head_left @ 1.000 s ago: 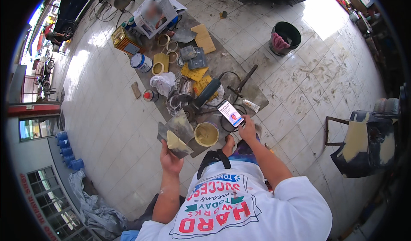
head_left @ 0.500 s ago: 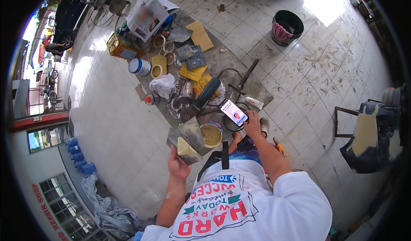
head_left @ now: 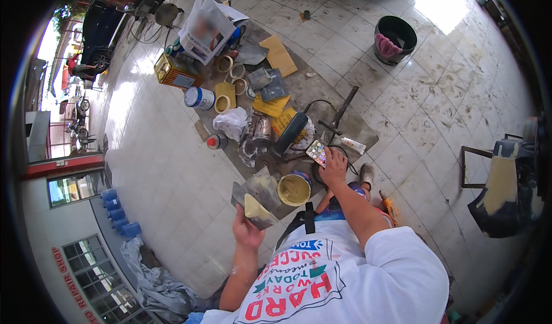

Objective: The person scoops body filler from a container onto a mixing board and spreads it with a putty knife. They then apply the filler to a car bumper, smoothing the surface with the putty knife.

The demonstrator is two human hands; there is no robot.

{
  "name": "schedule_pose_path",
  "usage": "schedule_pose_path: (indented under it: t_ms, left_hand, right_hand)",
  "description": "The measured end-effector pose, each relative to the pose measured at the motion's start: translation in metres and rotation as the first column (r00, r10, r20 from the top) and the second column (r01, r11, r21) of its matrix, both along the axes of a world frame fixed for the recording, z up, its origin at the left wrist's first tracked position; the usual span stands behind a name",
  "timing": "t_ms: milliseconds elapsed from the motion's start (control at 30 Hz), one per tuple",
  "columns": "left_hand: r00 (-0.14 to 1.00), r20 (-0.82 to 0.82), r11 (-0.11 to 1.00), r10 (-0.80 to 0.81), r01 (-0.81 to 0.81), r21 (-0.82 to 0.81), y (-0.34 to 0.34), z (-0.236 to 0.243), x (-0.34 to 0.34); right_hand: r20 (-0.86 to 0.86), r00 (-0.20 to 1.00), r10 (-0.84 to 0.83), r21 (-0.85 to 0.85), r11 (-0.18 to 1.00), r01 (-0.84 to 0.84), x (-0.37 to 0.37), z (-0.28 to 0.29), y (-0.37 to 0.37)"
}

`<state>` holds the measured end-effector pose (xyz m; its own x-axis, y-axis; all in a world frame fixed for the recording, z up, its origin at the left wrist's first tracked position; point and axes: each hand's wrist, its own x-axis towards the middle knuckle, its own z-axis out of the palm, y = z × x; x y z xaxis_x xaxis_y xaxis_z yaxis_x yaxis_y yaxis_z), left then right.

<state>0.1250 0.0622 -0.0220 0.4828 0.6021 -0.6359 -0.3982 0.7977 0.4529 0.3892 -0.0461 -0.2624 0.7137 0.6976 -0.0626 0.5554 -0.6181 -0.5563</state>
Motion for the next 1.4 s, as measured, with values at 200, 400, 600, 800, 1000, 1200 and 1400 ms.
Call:
schedule_pose_path:
  t_ms: [200,400,600,800,1000,1200,1400]
  left_hand:
    - [1.0,-0.01,1.0,0.024,-0.024,0.017,-0.002,-0.002,-0.01]
    - [1.0,0.029,1.0,0.003,-0.004,0.013,-0.007,-0.003,0.004]
    - [0.969,0.24,0.995,-0.056,0.073,-0.062,-0.009,0.007,0.04]
    - [0.968,0.137,0.978,-0.208,0.209,0.005,-0.012,0.007,0.098]
    - [0.956,-0.039,0.95,-0.292,0.295,0.1,-0.032,0.01,0.189]
    - [0.903,-0.037,0.871,-0.428,0.423,0.252,-0.087,0.037,0.282]
    - [0.762,0.011,0.703,-0.648,0.592,0.395,-0.15,0.076,0.343]
  right_hand:
    - [-0.055,0.993,-0.109,-0.028,0.994,0.107,-0.009,-0.004,0.033]
    - [-0.082,0.977,-0.198,0.202,0.956,0.211,-0.003,0.003,0.054]
    - [0.158,0.958,-0.241,0.016,0.97,0.242,0.08,-0.013,-0.015]
    - [-0.13,0.976,-0.176,-0.041,0.984,0.172,0.127,-0.007,-0.046]
    - [-0.685,0.721,-0.108,0.27,0.881,0.388,0.181,0.152,-0.104]
    - [0.067,0.945,0.319,0.263,0.908,-0.325,0.228,0.345,-0.193]
    - [0.266,0.853,0.45,-0.105,0.893,-0.438,0.266,0.431,-0.242]
